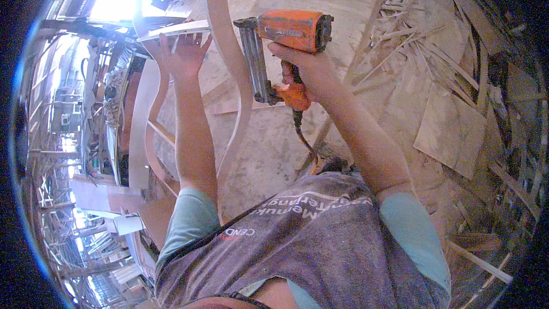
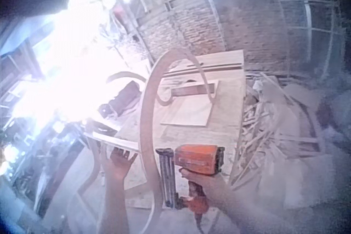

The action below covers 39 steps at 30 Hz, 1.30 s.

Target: The person builds a curved wooden frame by applying glue to wooden slats and securing them to the structure with a pneumatic nail gun.

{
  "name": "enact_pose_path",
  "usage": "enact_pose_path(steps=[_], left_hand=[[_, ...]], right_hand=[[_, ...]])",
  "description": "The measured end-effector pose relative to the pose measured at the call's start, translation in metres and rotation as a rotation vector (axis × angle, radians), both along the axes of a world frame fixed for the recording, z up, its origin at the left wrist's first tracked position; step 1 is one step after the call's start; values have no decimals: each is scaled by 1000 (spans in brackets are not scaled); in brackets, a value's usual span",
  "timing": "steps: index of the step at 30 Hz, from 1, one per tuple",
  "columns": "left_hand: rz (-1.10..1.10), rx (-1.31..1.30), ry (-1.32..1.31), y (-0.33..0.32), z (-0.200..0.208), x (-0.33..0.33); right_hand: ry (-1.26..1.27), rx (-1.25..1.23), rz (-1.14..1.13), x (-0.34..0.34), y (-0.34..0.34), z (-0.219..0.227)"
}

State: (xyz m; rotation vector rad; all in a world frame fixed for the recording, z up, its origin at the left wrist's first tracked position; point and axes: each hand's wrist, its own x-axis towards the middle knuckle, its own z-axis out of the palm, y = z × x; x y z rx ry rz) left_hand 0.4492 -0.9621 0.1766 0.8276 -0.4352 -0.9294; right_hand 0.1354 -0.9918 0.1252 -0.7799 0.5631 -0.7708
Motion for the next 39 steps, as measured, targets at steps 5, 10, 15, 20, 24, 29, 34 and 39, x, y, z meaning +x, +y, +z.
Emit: enact_pose_path(steps=[5,10,15,20,24,29,34,39], left_hand=[[14,29,-16,-5,-5,9],[31,34,11,-5,-12,13],[7,36,-5,-5,-13,15],[8,25,-11,-7,-17,20],[15,18,-24,-8,-21,25],[28,42,-36,-8,-20,23],[46,38,-86,-7,-19,18],[51,47,-112,-8,-17,15]], right_hand=[[-57,-58,1,10,-3,-3],[-45,-29,13,8,-1,1],[-40,-34,13,6,-1,1],[-42,-38,-3,8,0,2],[-30,-76,-11,7,0,-2],[3,-86,3,6,1,-6],[-17,-118,18,6,3,3],[-1,-121,0,7,-1,-4]])
